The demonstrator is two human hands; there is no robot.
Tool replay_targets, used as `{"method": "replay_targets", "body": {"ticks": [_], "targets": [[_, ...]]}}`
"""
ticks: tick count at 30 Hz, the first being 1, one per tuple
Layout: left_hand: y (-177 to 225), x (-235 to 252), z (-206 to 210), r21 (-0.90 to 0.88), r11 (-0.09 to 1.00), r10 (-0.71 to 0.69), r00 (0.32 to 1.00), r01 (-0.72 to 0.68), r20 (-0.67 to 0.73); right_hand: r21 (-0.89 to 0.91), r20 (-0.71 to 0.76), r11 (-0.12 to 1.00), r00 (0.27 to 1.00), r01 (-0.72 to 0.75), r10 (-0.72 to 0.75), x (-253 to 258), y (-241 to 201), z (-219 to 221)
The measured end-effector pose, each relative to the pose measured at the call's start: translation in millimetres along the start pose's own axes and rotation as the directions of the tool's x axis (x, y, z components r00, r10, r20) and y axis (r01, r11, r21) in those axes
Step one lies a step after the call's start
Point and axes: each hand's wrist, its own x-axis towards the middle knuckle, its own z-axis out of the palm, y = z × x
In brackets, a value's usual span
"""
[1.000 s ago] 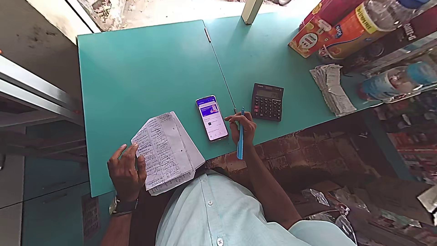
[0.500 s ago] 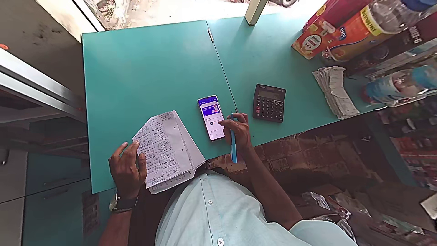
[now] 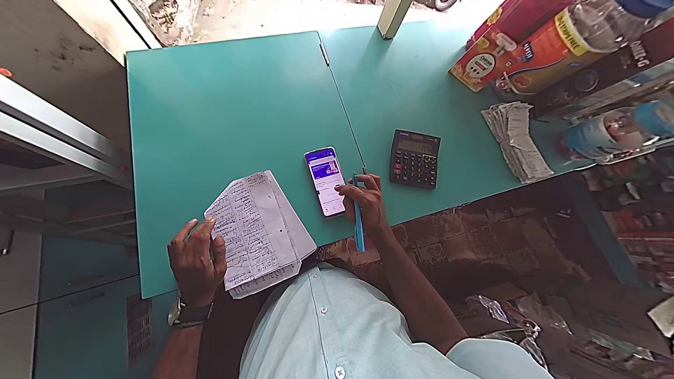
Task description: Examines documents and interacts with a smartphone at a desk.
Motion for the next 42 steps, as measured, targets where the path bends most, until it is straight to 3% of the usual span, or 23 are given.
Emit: {"method": "replay_targets", "body": {"ticks": [4,8,12,15,21,28,30,33,36,42], "targets": [[1.1,0.8,-1.0,-0.009,1.000,0.001,1.000,-0.001,0.006,-0.082,-0.095,0.992,0.992,-0.095,0.087,-1.1,1.0,1.5],[0.8,0.4,-0.8,0.000,1.000,-0.006,1.000,0.006,0.005,-0.015,-0.146,0.998,0.988,-0.054,0.051,-1.9,2.4,0.7],[1.1,0.4,-1.0,0.003,1.000,-0.009,1.000,0.009,0.002,0.109,0.013,0.992,0.998,0.056,-0.058,-0.3,1.9,-0.4],[0.4,0.4,-0.5,0.004,1.000,-0.007,1.000,0.007,0.002,0.072,0.115,0.996,0.991,0.060,-0.068,0.8,-0.4,-0.5],[1.0,1.5,-0.8,0.007,1.000,0.001,1.000,-0.001,-0.018,-0.115,-0.115,0.990,0.991,-0.086,0.073,-0.8,-1.1,1.7],[-0.2,-2.2,-3.0,0.003,0.999,-0.032,0.997,0.032,-0.072,0.025,-0.195,0.997,0.977,-0.078,0.081,0.0,-0.1,-0.9],[0.9,-2.2,-4.8,0.001,0.999,-0.040,0.996,0.040,-0.075,0.095,-0.171,0.995,0.984,-0.043,0.059,0.5,1.4,-0.8],[0.7,-2.4,-5.4,0.010,0.999,-0.050,0.997,0.050,-0.062,0.166,0.034,0.986,0.999,0.005,-0.011,0.8,-0.3,-3.1],[2.3,-1.5,-4.1,0.032,0.998,-0.051,0.997,0.053,-0.055,0.075,0.125,0.997,0.992,0.021,-0.031,1.4,-2.1,-2.3],[4.2,-1.1,-5.1,0.032,0.998,-0.049,0.996,0.051,-0.068,-0.127,-0.081,0.986,0.992,-0.104,0.094,-0.1,-3.3,-0.6]]}}
